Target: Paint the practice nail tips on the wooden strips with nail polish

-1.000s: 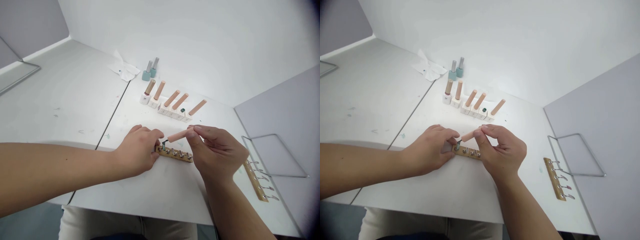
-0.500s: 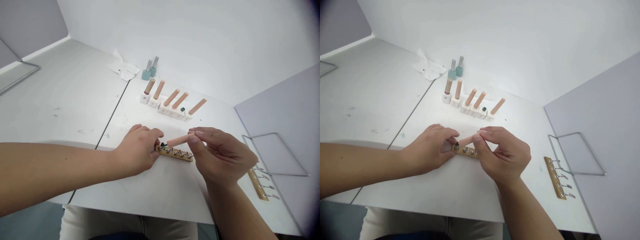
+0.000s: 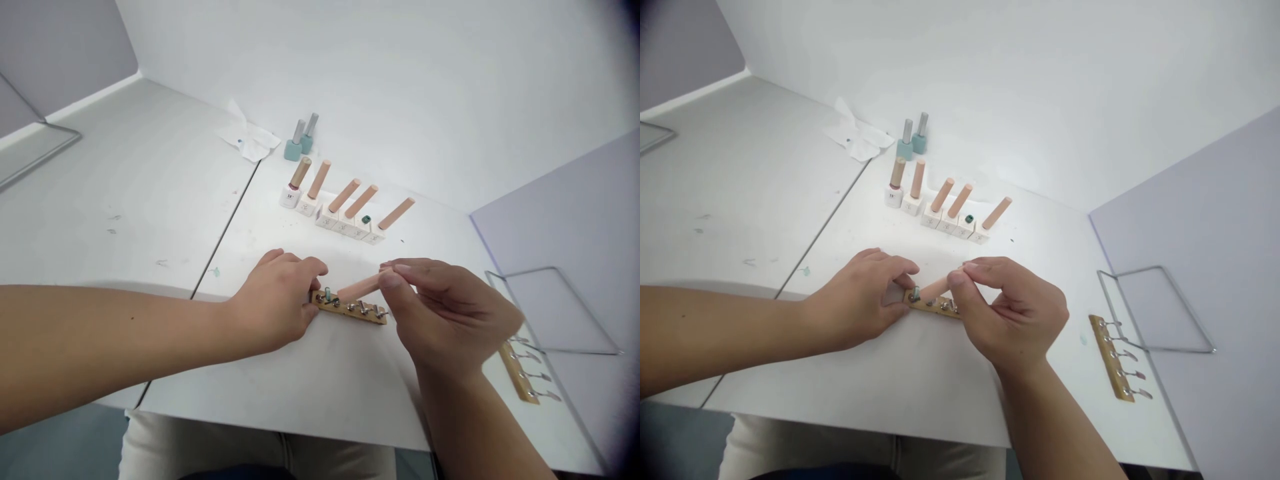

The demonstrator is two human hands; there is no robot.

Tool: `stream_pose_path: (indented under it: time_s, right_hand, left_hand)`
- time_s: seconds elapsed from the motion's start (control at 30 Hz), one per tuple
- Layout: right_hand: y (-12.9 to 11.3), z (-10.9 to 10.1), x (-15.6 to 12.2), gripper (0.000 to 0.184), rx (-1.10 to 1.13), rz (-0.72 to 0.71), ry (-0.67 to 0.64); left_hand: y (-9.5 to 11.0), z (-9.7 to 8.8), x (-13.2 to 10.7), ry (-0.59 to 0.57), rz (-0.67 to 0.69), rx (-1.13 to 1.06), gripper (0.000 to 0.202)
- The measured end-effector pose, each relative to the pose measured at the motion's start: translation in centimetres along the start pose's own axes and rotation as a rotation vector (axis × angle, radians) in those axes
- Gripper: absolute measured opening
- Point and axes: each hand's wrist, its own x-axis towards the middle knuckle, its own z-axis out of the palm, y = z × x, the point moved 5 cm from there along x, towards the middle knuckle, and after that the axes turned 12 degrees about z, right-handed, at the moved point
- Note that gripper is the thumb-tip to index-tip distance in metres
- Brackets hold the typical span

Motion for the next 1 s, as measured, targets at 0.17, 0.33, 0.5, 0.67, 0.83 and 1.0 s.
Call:
stream_pose_path:
  time_s: [0.17,0.33,0.5,0.67,0.83,1.0]
  right_hand:
    - [1.0,0.1,0.1,0.02,-0.079,0.067,0.04]
    - [1.1,0.2,0.1,0.017,-0.106,0.077,0.079]
    - [0.4,0.2,0.2,0.021,-0.068,0.014,0.067]
    - [-0.7,0.3,0.3,0.031,0.041,-0.097,-0.014]
    - [-0.5,0.1,0.2,0.03,0.084,-0.077,-0.033]
    - [-0.5,0.1,0.1,0.031,0.096,-0.066,-0.032]
  left_hand:
    - [-0.1,0.0,0.0,0.009,0.004,0.01,0.038]
    - [-0.1,-0.1,0.1,0.003,-0.003,0.02,0.038]
    - [0.0,-0.1,0.0,0.001,-0.002,0.02,0.038]
    - [-0.1,0.0,0.0,-0.002,-0.009,0.027,0.038]
    - [-0.1,-0.1,0.1,-0.003,-0.002,0.028,0.038]
    - [0.0,-0.1,0.0,-0.006,-0.002,0.03,0.037]
